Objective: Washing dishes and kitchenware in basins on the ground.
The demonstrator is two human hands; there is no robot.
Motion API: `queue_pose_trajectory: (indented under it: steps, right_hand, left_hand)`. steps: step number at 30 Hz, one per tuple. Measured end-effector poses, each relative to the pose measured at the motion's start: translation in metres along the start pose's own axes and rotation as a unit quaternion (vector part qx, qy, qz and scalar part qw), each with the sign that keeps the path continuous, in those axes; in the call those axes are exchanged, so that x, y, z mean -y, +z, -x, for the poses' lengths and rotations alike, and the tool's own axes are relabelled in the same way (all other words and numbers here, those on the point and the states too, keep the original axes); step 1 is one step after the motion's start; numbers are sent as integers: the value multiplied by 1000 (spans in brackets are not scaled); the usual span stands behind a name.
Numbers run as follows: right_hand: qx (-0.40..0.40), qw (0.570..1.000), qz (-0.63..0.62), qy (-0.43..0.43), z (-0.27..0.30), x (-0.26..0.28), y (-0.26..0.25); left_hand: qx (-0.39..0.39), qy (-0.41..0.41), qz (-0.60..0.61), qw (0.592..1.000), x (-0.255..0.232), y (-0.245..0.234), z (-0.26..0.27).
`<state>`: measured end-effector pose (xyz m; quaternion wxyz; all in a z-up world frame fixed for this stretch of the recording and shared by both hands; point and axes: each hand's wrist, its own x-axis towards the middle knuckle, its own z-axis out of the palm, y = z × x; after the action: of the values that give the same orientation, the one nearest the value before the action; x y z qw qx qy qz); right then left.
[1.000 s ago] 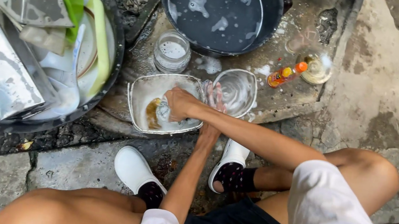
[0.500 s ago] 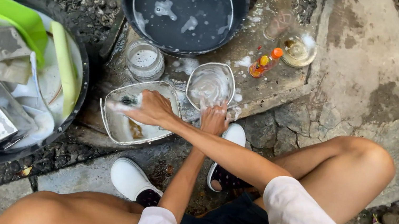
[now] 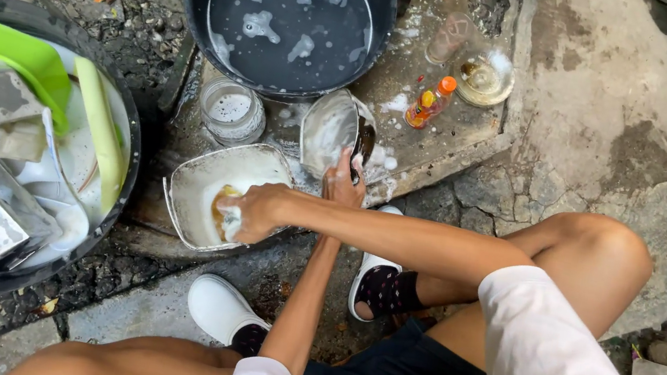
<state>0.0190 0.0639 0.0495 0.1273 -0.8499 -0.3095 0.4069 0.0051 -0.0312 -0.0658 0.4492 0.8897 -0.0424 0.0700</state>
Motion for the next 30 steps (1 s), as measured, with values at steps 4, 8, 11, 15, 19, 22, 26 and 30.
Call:
queue_pose_trajectory:
  steps: [4,8,11,15,19,22,26,30]
  right_hand:
    - [-105,987,96,-78,27,20,-7]
    - [-155,983,-99,-7,70,43,-42]
    - [-311,922,-222,-57,95,33,-53]
    - [-477,822,-309,-42,124,-43,-67]
    - [-595,798,7,-93,141,-92,-62]
    - [-573,819,-10,-32,149,-85,-60]
    - [-583,810,-47,32,151,-99,-44]
    - [-614,782,-103,35,139,-117,-25]
  left_hand:
    - [-90,25,140,986,1,-2,2]
    - [-97,-46,296,949,4,1,-1]
    - [-127,-74,247,958,17,0,2]
    - [-131,-77,228,962,8,-17,-3]
    - [-137,-104,226,959,-13,-20,-8]
    - [-123,-174,249,945,-23,-28,-16]
    - [-161,-156,179,958,-35,-29,-12]
    - [-168,-169,117,964,-34,-38,-13]
